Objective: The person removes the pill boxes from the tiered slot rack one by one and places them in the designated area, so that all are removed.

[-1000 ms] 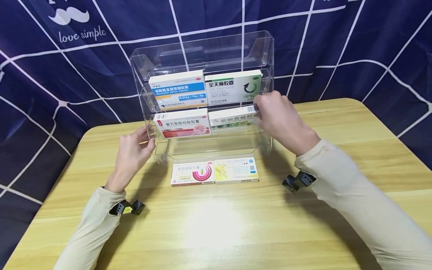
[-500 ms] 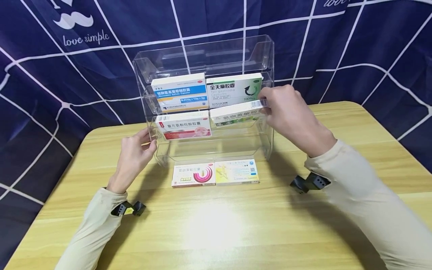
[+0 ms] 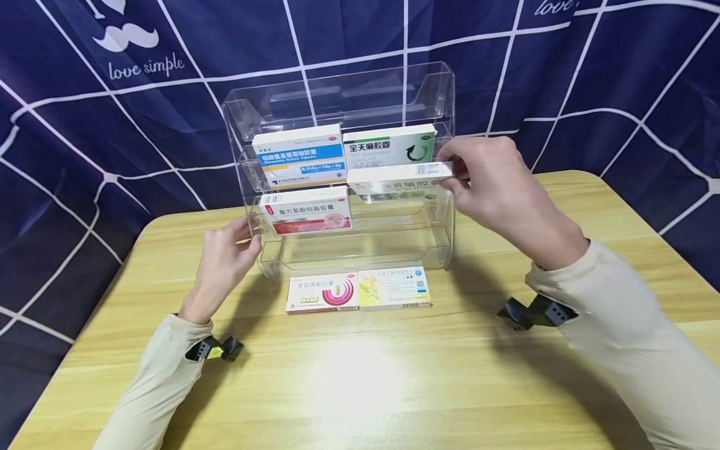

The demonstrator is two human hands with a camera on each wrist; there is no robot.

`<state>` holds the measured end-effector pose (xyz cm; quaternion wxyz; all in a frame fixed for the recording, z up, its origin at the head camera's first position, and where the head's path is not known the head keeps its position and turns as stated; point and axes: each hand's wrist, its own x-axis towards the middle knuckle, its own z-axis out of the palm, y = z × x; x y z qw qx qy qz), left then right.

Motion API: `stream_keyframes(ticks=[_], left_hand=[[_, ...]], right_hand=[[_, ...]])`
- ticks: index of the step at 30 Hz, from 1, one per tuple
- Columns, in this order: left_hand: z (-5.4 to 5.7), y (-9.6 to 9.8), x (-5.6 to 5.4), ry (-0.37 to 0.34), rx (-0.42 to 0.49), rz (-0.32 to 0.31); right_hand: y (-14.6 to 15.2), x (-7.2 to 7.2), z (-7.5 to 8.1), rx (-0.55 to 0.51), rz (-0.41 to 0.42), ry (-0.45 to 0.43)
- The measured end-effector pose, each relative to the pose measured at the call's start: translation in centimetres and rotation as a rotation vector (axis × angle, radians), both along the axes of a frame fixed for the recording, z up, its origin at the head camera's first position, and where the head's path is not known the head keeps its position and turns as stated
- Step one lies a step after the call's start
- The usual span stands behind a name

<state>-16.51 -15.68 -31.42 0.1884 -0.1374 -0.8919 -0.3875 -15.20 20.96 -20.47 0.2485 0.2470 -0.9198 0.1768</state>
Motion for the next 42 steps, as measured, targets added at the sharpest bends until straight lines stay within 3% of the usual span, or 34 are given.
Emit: stream_keyframes(ticks=[6, 13, 15, 22, 34, 42], left_hand=[[0.0, 0.0, 0.0, 0.002, -0.004, 0.003], [0.1, 0.0, 0.1, 0.006, -0.008, 0.005], [0.0, 0.0, 0.1, 0.008, -0.006, 0.004], [0.0, -0.1, -0.1, 0.008, -0.015, 0.006], [0.0, -0.1, -0.2, 0.005, -0.01, -0.003], [0.0, -0.1, -0.3, 0.011, -0.016, -0.006]], right_hand=[[0.3, 0.9, -0.1, -0.137, -0.013, -0.073], [1.3, 1.2, -1.6, -0.524, -0.055, -0.449], [1.6, 1.1, -2.4, -0.622, -0.023, -0.51], [2.8, 0.8, -5.4, -1.017, 0.21, -0.663], [4.1, 1.9, -8.8, -1.086, 0.259, -0.854], [5.3, 1.8, -11.4, -0.956, 0.178, -0.888]])
